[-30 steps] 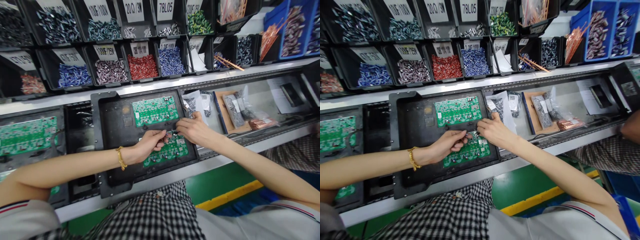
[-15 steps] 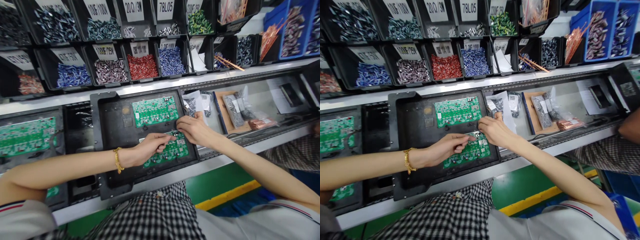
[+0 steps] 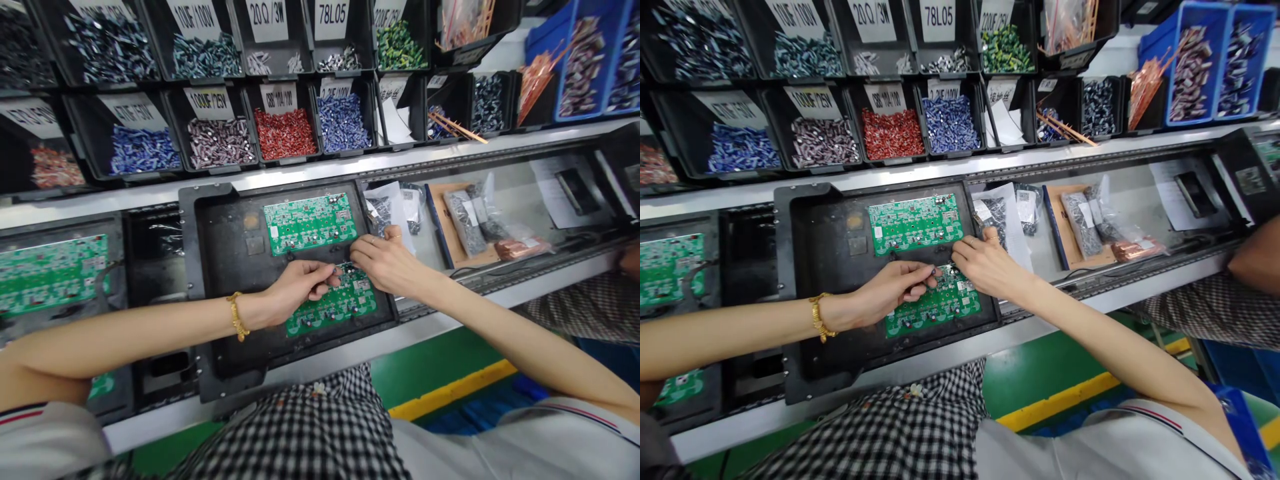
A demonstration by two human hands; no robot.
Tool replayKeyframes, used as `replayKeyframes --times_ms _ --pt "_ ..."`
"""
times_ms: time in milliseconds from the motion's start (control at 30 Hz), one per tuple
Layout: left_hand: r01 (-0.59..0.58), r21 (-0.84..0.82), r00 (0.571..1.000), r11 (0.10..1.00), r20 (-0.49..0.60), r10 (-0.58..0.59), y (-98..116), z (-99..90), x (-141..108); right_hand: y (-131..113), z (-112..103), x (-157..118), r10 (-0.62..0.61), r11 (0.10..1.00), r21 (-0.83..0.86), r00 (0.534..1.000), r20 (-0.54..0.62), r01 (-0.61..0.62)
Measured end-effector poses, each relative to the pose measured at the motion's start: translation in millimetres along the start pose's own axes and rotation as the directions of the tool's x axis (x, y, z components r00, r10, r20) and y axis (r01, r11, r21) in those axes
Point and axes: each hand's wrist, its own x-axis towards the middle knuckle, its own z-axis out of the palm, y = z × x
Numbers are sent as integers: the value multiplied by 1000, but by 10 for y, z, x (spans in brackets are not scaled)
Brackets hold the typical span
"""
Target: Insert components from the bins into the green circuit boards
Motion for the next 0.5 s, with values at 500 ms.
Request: replayKeyframes --times_ms 500 --pt "-35 50 998 998 -44 37 505 -210 -69 -45 -413 357 242 847 508 965 -100 -160"
